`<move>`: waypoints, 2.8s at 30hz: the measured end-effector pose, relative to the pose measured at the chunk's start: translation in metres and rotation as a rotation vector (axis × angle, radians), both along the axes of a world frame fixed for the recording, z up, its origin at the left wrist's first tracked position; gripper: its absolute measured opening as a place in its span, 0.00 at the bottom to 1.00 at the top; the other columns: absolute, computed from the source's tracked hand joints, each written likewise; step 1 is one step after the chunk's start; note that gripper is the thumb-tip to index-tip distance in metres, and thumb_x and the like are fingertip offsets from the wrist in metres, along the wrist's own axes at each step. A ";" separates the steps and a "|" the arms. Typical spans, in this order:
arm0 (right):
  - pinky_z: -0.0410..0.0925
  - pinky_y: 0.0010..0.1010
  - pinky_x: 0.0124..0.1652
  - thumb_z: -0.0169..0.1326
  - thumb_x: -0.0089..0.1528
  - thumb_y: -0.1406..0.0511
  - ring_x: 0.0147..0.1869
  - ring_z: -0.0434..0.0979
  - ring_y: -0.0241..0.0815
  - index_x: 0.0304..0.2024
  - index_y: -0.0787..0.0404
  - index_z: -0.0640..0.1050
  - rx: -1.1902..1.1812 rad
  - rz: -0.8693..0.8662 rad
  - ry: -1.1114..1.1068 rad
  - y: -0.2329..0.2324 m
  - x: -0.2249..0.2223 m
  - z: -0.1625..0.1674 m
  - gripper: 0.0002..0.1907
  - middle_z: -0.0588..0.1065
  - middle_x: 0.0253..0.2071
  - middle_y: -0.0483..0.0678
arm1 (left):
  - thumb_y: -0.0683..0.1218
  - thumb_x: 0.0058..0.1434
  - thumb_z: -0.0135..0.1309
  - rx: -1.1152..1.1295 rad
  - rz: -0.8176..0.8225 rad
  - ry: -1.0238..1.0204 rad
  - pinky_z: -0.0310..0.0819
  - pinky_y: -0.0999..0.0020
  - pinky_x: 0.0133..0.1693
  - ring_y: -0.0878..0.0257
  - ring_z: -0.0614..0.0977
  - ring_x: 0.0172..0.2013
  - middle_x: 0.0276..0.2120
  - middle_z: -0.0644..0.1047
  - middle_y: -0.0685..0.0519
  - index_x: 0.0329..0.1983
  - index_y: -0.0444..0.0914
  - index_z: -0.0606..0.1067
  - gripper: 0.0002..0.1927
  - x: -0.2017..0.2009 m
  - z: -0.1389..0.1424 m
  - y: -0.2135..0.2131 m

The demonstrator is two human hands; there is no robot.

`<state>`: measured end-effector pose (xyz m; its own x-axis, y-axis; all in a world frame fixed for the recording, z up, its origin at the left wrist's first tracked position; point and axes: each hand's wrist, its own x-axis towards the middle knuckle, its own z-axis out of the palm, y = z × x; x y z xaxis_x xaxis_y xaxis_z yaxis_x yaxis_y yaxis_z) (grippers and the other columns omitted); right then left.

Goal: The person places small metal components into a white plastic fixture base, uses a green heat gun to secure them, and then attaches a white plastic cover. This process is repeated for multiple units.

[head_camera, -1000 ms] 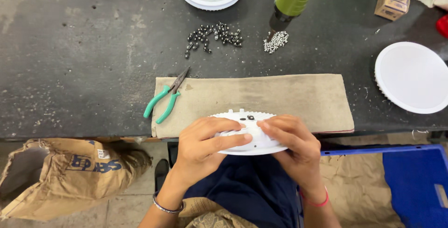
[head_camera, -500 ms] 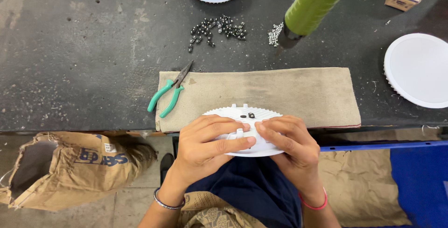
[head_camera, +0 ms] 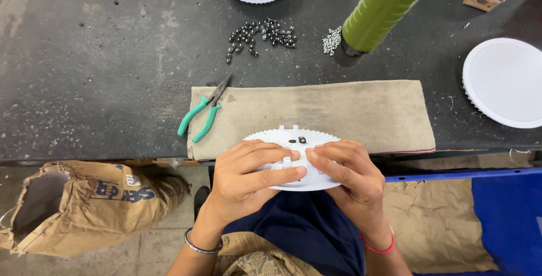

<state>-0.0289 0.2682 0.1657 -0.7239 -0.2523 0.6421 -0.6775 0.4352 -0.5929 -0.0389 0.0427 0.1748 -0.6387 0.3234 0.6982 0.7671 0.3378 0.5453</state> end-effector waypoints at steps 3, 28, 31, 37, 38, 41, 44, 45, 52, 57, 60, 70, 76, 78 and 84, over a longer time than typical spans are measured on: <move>0.73 0.38 0.57 0.65 0.55 0.71 0.54 0.80 0.45 0.53 0.56 0.80 -0.001 -0.007 0.007 0.000 0.001 0.000 0.23 0.80 0.48 0.45 | 0.40 0.50 0.63 -0.003 -0.005 -0.002 0.78 0.64 0.48 0.59 0.85 0.47 0.47 0.83 0.57 0.48 0.49 0.83 0.21 0.001 0.000 0.001; 0.72 0.39 0.57 0.66 0.53 0.69 0.54 0.79 0.46 0.52 0.58 0.80 -0.026 -0.008 0.000 -0.003 0.003 -0.001 0.23 0.80 0.47 0.46 | 0.46 0.51 0.66 -0.001 -0.035 0.028 0.78 0.64 0.48 0.57 0.84 0.47 0.48 0.82 0.55 0.49 0.49 0.82 0.20 -0.002 -0.003 -0.003; 0.72 0.38 0.57 0.67 0.52 0.69 0.54 0.80 0.46 0.52 0.58 0.80 -0.030 -0.015 0.002 -0.005 0.003 -0.001 0.23 0.80 0.47 0.45 | 0.45 0.51 0.65 -0.001 -0.030 0.024 0.78 0.64 0.48 0.58 0.85 0.47 0.48 0.82 0.56 0.50 0.49 0.82 0.20 -0.002 -0.003 -0.003; 0.72 0.37 0.57 0.67 0.52 0.69 0.54 0.80 0.46 0.51 0.58 0.81 -0.034 -0.019 -0.013 -0.006 0.003 0.001 0.23 0.80 0.47 0.45 | 0.44 0.52 0.65 0.013 -0.032 0.005 0.79 0.64 0.48 0.58 0.85 0.47 0.47 0.83 0.56 0.49 0.49 0.82 0.19 -0.003 -0.004 -0.005; 0.72 0.37 0.56 0.67 0.52 0.70 0.54 0.80 0.46 0.51 0.58 0.81 -0.032 -0.021 -0.015 -0.006 0.003 0.001 0.23 0.80 0.47 0.46 | 0.45 0.52 0.66 0.017 -0.031 0.007 0.78 0.64 0.48 0.58 0.85 0.47 0.47 0.83 0.56 0.49 0.49 0.82 0.19 -0.003 -0.004 -0.004; 0.72 0.38 0.58 0.66 0.52 0.70 0.54 0.80 0.46 0.51 0.58 0.80 -0.021 -0.015 -0.009 -0.005 0.002 0.002 0.23 0.80 0.47 0.46 | 0.45 0.52 0.66 0.024 -0.028 0.001 0.79 0.64 0.48 0.59 0.85 0.47 0.47 0.83 0.56 0.48 0.48 0.83 0.19 -0.003 -0.004 -0.003; 0.72 0.38 0.58 0.66 0.53 0.70 0.54 0.79 0.46 0.51 0.59 0.80 -0.018 -0.003 -0.015 -0.003 0.002 0.003 0.23 0.80 0.48 0.46 | 0.45 0.52 0.66 0.034 -0.021 -0.018 0.79 0.65 0.48 0.59 0.85 0.47 0.47 0.83 0.57 0.48 0.49 0.83 0.18 -0.002 -0.003 -0.003; 0.72 0.38 0.58 0.66 0.53 0.70 0.54 0.80 0.46 0.51 0.59 0.80 -0.019 -0.003 -0.019 -0.003 0.001 0.003 0.23 0.80 0.48 0.46 | 0.45 0.52 0.66 0.039 -0.017 -0.025 0.78 0.65 0.48 0.59 0.86 0.47 0.47 0.83 0.57 0.48 0.49 0.83 0.18 -0.001 -0.003 -0.002; 0.72 0.38 0.58 0.66 0.53 0.70 0.54 0.80 0.46 0.51 0.59 0.81 -0.018 -0.008 -0.028 -0.004 0.003 0.003 0.23 0.80 0.47 0.46 | 0.46 0.52 0.67 0.050 -0.026 -0.025 0.78 0.65 0.48 0.60 0.85 0.46 0.46 0.83 0.57 0.47 0.49 0.83 0.18 -0.002 -0.003 -0.002; 0.72 0.38 0.58 0.66 0.53 0.70 0.55 0.80 0.46 0.51 0.59 0.81 -0.015 -0.005 -0.031 -0.003 0.003 0.003 0.23 0.80 0.47 0.46 | 0.45 0.52 0.67 0.052 -0.027 -0.024 0.78 0.65 0.48 0.60 0.85 0.46 0.46 0.83 0.57 0.47 0.48 0.83 0.18 -0.002 -0.003 -0.002; 0.72 0.38 0.58 0.66 0.53 0.70 0.55 0.80 0.46 0.51 0.58 0.80 -0.014 -0.009 -0.034 -0.003 0.003 0.004 0.23 0.80 0.48 0.46 | 0.45 0.52 0.67 0.054 -0.031 -0.021 0.78 0.65 0.47 0.59 0.85 0.46 0.46 0.83 0.56 0.47 0.48 0.83 0.18 -0.002 -0.003 -0.001; 0.72 0.39 0.58 0.67 0.52 0.70 0.55 0.79 0.46 0.51 0.59 0.80 -0.023 -0.005 -0.028 -0.005 0.002 0.006 0.23 0.80 0.48 0.46 | 0.42 0.50 0.65 0.046 -0.031 -0.026 0.78 0.65 0.49 0.59 0.85 0.47 0.46 0.83 0.56 0.48 0.48 0.83 0.20 -0.003 -0.002 -0.003; 0.72 0.40 0.60 0.67 0.52 0.70 0.56 0.80 0.47 0.54 0.59 0.79 -0.010 0.006 -0.035 0.001 0.001 0.002 0.26 0.80 0.49 0.47 | 0.42 0.50 0.66 0.042 -0.023 -0.036 0.78 0.65 0.49 0.58 0.85 0.47 0.46 0.83 0.56 0.47 0.48 0.83 0.20 -0.001 -0.001 -0.001; 0.71 0.39 0.61 0.69 0.51 0.69 0.59 0.78 0.49 0.59 0.58 0.74 0.003 -0.037 -0.027 0.004 0.000 -0.004 0.33 0.77 0.54 0.49 | 0.42 0.48 0.66 0.017 -0.012 -0.028 0.78 0.64 0.50 0.57 0.85 0.47 0.45 0.83 0.55 0.47 0.47 0.83 0.20 -0.002 -0.002 -0.001; 0.72 0.39 0.64 0.72 0.50 0.74 0.68 0.70 0.52 0.76 0.60 0.51 -0.056 -0.201 -0.170 -0.006 -0.025 -0.049 0.59 0.62 0.70 0.56 | 0.38 0.58 0.68 0.318 0.199 -0.236 0.80 0.69 0.48 0.60 0.85 0.46 0.45 0.83 0.48 0.50 0.39 0.81 0.16 -0.021 -0.010 -0.001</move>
<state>-0.0536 0.2627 0.1164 -0.8546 -0.0599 0.5159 -0.4694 0.5142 -0.7178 -0.0595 0.0417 0.1648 -0.8204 -0.0295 0.5710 0.5463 0.2540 0.7981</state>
